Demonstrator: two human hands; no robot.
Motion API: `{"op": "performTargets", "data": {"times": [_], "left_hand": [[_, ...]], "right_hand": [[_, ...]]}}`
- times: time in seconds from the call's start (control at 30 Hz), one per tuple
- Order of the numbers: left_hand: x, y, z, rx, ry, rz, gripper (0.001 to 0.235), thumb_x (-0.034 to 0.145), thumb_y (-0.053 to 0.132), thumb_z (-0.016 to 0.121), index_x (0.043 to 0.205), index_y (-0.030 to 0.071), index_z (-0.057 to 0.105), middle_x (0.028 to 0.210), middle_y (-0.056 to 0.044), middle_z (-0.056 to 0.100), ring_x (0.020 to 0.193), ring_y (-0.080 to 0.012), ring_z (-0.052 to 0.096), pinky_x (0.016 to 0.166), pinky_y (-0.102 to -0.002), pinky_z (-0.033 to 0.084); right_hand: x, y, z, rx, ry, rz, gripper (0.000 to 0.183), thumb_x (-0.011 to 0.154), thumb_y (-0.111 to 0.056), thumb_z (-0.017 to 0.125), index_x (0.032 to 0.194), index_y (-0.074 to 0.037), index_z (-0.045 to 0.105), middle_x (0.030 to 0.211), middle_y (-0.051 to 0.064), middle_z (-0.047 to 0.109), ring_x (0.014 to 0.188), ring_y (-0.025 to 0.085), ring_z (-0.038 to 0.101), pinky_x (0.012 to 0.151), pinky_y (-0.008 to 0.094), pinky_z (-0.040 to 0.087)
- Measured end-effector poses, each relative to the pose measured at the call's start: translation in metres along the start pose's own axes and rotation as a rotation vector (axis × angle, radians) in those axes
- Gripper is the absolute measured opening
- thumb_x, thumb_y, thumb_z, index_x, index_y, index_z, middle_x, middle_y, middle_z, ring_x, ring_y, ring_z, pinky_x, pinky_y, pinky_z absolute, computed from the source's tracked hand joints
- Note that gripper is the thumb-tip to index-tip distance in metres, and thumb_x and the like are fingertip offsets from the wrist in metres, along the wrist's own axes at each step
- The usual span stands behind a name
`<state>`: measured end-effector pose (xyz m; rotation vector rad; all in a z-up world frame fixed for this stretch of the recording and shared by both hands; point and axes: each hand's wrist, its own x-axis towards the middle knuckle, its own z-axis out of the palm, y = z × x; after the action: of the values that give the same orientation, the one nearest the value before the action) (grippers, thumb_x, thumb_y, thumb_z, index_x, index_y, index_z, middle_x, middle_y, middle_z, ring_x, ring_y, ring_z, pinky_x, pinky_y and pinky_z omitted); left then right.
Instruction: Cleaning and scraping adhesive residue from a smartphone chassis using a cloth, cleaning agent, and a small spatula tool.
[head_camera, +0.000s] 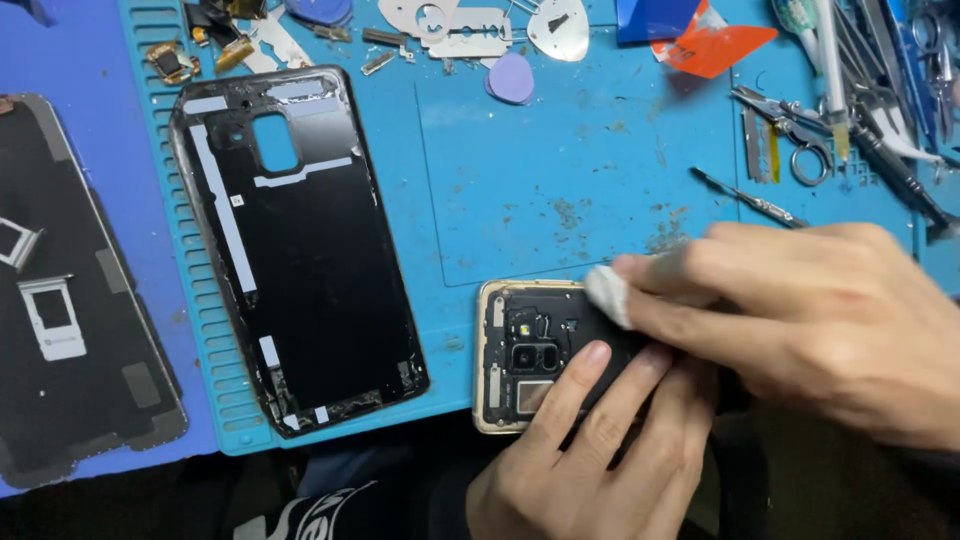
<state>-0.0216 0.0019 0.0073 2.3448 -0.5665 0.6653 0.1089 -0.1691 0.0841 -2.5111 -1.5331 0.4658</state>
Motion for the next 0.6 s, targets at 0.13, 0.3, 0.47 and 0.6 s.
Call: {"op": "performTargets", "data": {"times": [0.13,0.3,0.47,0.6], "left_hand": [[-0.013,-0.003,0.007,-0.069,0.064,-0.034,0.017,0.108,0.016,0.075,0.122,0.012,0.083,0.129,-0.001,0.078,0.123,-0.0151,0.071,0.109,-0.037,0.053],[-0.011,-0.006,0.003,0.0,0.06,0.0,0.02,0.109,0.017,0.072,0.127,0.011,0.08,0.131,-0.002,0.078,0.124,-0.0142,0.074,0.113,-0.031,0.053],[-0.015,-0.008,0.006,0.046,0.12,-0.059,0.014,0.11,0.022,0.076,0.121,0.016,0.082,0.127,0.004,0.08,0.122,-0.0083,0.076,0.113,-0.027,0.052],[-0.014,-0.011,0.005,-0.042,0.098,-0.003,0.02,0.107,0.013,0.072,0.125,0.007,0.079,0.127,-0.006,0.08,0.12,-0.0167,0.08,0.111,-0.028,0.058]], "right_hand": [[-0.02,0.008,0.002,0.002,-0.041,0.042,0.052,0.068,-0.01,0.066,0.119,-0.01,0.072,0.117,0.004,0.073,0.108,0.021,0.076,0.078,0.033,0.063],[0.028,-0.013,-0.003,-0.036,0.013,-0.072,0.04,0.078,-0.015,0.066,0.116,-0.005,0.072,0.11,0.003,0.069,0.078,0.017,0.067,0.058,0.033,0.054],[0.027,-0.012,-0.001,0.031,0.008,-0.03,0.043,0.069,-0.01,0.07,0.111,-0.004,0.074,0.113,0.008,0.075,0.095,0.02,0.078,0.075,0.034,0.064],[0.051,-0.022,-0.001,-0.048,0.05,-0.128,0.039,0.076,-0.012,0.067,0.113,-0.003,0.073,0.108,0.002,0.07,0.066,0.016,0.063,0.047,0.033,0.051]]}}
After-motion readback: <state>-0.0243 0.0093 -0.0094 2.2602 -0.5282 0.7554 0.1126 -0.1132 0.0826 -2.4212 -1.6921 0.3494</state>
